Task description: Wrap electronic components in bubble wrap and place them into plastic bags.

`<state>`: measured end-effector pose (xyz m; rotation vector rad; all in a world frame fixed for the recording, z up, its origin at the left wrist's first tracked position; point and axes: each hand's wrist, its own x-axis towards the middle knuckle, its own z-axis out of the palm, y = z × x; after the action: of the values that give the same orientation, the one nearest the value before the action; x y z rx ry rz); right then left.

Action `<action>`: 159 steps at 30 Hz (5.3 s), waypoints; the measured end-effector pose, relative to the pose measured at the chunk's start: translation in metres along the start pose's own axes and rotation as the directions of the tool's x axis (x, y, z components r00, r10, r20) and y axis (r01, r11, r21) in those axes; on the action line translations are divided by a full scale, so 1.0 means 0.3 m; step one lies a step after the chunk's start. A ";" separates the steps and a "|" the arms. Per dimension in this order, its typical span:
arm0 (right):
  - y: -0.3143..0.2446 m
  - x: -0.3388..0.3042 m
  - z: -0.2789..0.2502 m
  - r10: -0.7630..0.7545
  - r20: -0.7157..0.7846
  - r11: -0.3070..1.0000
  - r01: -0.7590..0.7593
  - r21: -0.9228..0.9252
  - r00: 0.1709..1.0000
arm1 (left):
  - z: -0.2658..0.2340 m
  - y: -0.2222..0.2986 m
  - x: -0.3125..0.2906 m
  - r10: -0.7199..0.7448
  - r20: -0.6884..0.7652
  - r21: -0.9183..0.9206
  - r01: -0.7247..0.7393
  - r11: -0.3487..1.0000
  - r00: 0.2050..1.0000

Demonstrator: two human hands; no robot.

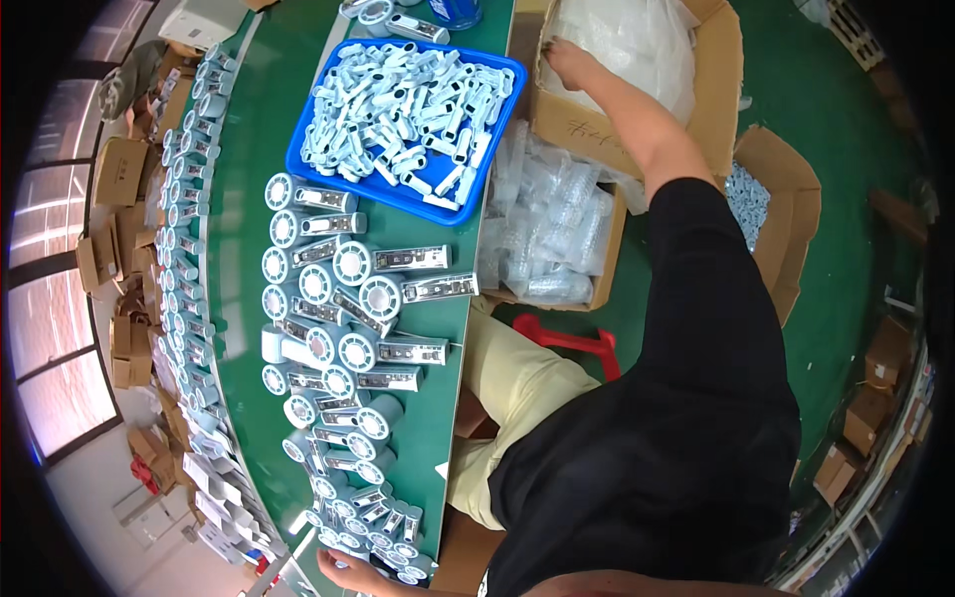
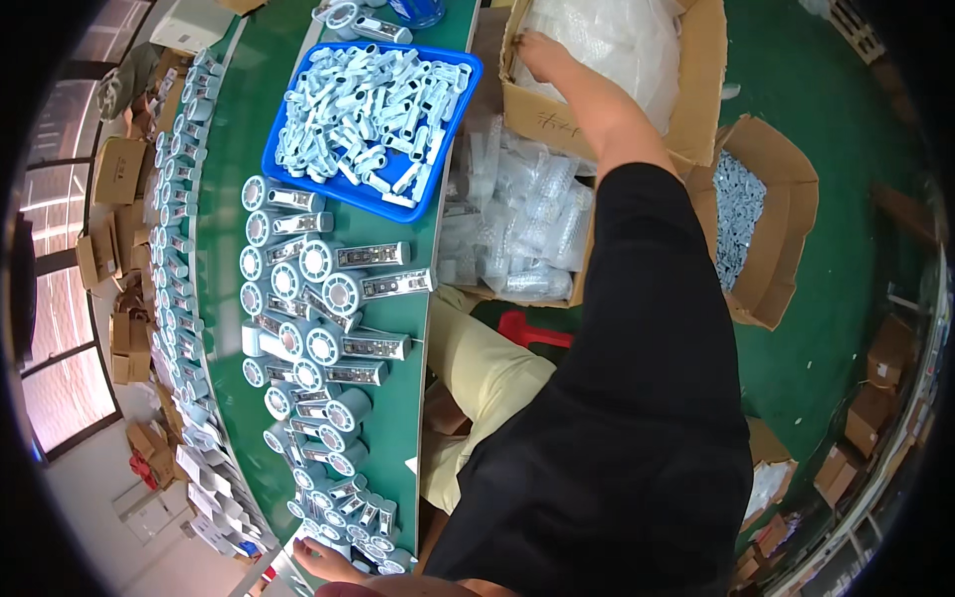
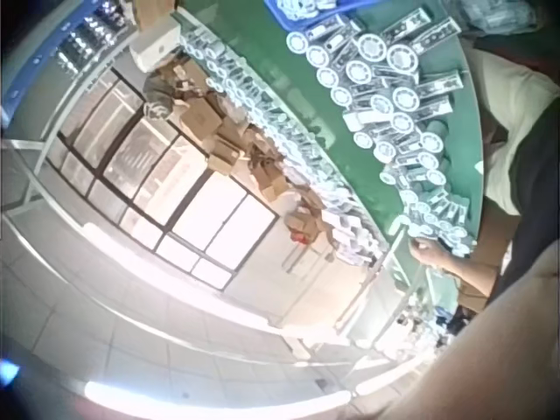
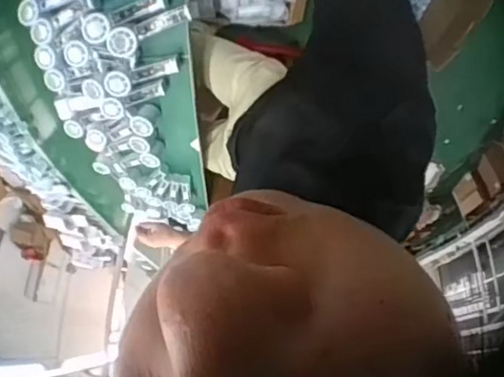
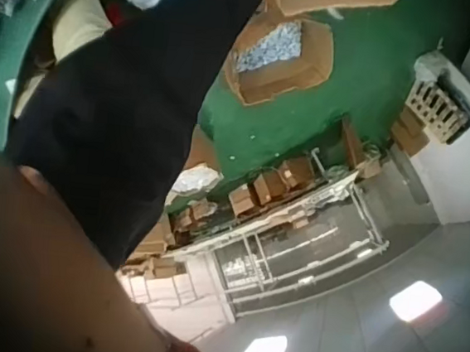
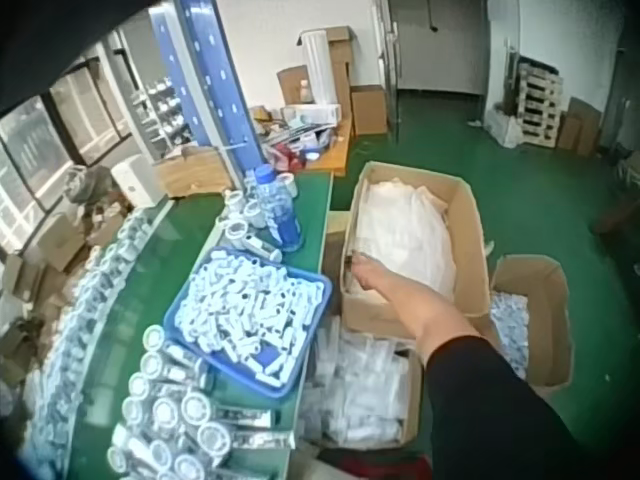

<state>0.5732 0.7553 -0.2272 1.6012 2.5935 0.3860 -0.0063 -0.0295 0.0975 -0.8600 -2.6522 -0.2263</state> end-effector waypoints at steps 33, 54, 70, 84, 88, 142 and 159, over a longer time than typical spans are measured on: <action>-0.009 -0.068 -0.102 0.680 0.495 0.442 -0.840 0.314 0.542 | 0.063 -0.087 -0.229 -0.069 0.200 0.004 0.070 0.998 0.977; -0.628 -0.870 -0.915 0.373 0.376 -0.834 0.128 0.537 0.849 | 0.057 0.534 -0.217 0.261 0.254 -0.871 0.103 0.481 0.931; -0.612 -0.289 -0.802 -0.273 0.247 -0.831 -0.357 0.426 0.930 | 0.132 0.754 -0.297 0.706 0.419 -0.777 0.628 -0.046 0.570; -0.557 -0.010 -1.121 0.259 -0.114 0.881 -0.186 0.436 0.959 | 0.115 0.570 -0.326 0.540 0.617 -0.713 0.697 0.076 0.572; -0.636 -0.141 -1.201 0.209 -0.362 0.650 0.148 0.745 0.908 | 0.089 0.481 -0.331 0.473 0.604 -0.745 0.665 0.049 0.642; -1.930 -1.035 -1.346 -0.568 -0.539 0.551 0.774 0.311 0.621 | 0.112 0.420 -0.524 0.114 0.488 -0.660 0.280 0.697 0.865; -1.312 -1.091 -1.204 -0.612 -0.049 -0.366 -0.227 0.902 0.790 | 0.299 0.488 -0.444 -0.016 0.615 -0.770 0.606 0.199 0.788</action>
<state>0.3112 0.2337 0.0004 0.5529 2.1458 -2.6532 0.1570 0.0390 -0.0283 -0.5759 -2.9344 -2.2736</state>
